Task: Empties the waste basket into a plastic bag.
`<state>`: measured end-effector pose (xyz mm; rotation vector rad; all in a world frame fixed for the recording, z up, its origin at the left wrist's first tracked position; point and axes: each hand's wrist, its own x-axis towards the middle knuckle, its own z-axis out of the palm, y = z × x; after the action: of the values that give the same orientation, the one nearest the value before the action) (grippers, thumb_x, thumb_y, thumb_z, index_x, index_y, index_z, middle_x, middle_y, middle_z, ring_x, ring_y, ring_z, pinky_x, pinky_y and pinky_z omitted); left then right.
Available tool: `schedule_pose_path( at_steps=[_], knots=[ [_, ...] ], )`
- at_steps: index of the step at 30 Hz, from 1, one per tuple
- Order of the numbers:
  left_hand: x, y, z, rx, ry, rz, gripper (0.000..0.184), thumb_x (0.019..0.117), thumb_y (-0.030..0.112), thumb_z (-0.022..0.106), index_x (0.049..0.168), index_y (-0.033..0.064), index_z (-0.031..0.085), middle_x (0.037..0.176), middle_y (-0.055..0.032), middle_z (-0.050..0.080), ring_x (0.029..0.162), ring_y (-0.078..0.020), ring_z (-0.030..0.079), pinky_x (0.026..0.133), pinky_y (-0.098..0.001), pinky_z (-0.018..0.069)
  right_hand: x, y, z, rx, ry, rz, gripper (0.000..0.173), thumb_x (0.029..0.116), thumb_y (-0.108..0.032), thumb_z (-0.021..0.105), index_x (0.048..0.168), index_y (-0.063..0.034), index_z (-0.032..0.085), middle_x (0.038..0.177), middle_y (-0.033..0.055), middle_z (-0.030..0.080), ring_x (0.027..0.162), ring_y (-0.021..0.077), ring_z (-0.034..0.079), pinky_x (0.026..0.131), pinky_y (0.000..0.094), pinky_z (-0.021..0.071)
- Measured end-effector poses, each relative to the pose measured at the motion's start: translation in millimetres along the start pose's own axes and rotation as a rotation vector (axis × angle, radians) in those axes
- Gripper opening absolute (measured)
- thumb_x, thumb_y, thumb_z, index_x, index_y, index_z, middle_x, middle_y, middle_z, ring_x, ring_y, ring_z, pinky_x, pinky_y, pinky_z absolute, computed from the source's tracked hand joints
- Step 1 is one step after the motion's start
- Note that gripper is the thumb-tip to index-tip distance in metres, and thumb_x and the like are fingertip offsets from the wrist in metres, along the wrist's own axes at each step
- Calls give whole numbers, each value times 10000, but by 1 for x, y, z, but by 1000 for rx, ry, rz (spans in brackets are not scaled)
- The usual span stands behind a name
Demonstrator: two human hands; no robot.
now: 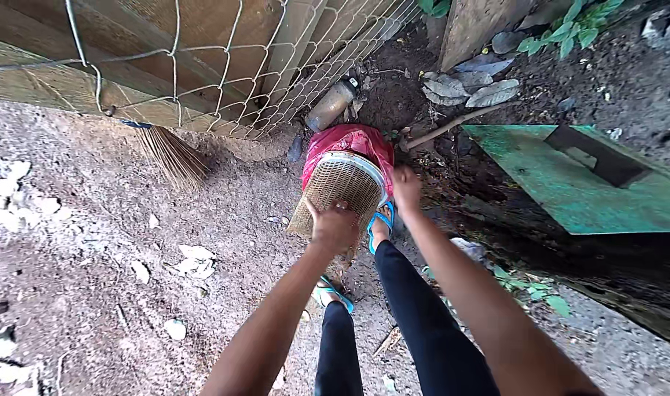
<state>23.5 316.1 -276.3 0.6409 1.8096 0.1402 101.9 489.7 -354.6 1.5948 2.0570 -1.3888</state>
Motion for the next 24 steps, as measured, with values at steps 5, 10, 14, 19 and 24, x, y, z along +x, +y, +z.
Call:
schedule_pose_path(
  at_steps=[5, 10, 14, 19, 24],
  knots=[
    [30, -80, -47, -419, 122, -236, 714, 997, 508, 610, 1575, 145, 401, 1517, -213, 500, 1447, -438, 400, 1158, -752, 161, -65, 85, 27, 557, -267, 779, 740, 1033, -519, 558, 1587, -100, 304, 1568, 270, 364, 1352, 456, 462, 991, 660, 457],
    [52, -121, -26, -620, -166, -342, 686, 1038, 469, 556, 1577, 92, 361, 1544, -246, 433, 1387, -416, 455, 1109, -578, 381, -83, 82, 57, 748, -468, 890, 786, 1020, -650, 434, 1579, -107, 328, 1549, 228, 425, 1342, 395, 493, 1017, 621, 436],
    [45, -110, -36, -596, -103, -301, 677, 982, 414, 679, 1531, 92, 447, 1524, -237, 465, 1373, -403, 481, 1093, -573, 409, -92, 69, 52, 804, -462, 939, 803, 984, -705, 435, 1538, -125, 389, 1497, 209, 471, 1293, 367, 510, 987, 608, 435],
    [17, -81, -59, -396, -129, -286, 764, 925, 525, 711, 1508, 85, 486, 1474, -248, 516, 1343, -416, 510, 1083, -599, 415, -127, 56, 25, 879, -517, 938, 813, 984, -755, 318, 1507, -140, 423, 1400, 214, 546, 1175, 368, 586, 894, 585, 499],
    [-54, -90, -53, -419, -48, -269, 806, 883, 483, 772, 1543, 143, 457, 1443, -281, 538, 1354, -467, 494, 1128, -659, 350, -181, 34, 11, 885, -531, 875, 642, 1071, -595, 319, 1512, -135, 399, 1315, 194, 605, 1100, 325, 629, 864, 521, 524]
  ],
)
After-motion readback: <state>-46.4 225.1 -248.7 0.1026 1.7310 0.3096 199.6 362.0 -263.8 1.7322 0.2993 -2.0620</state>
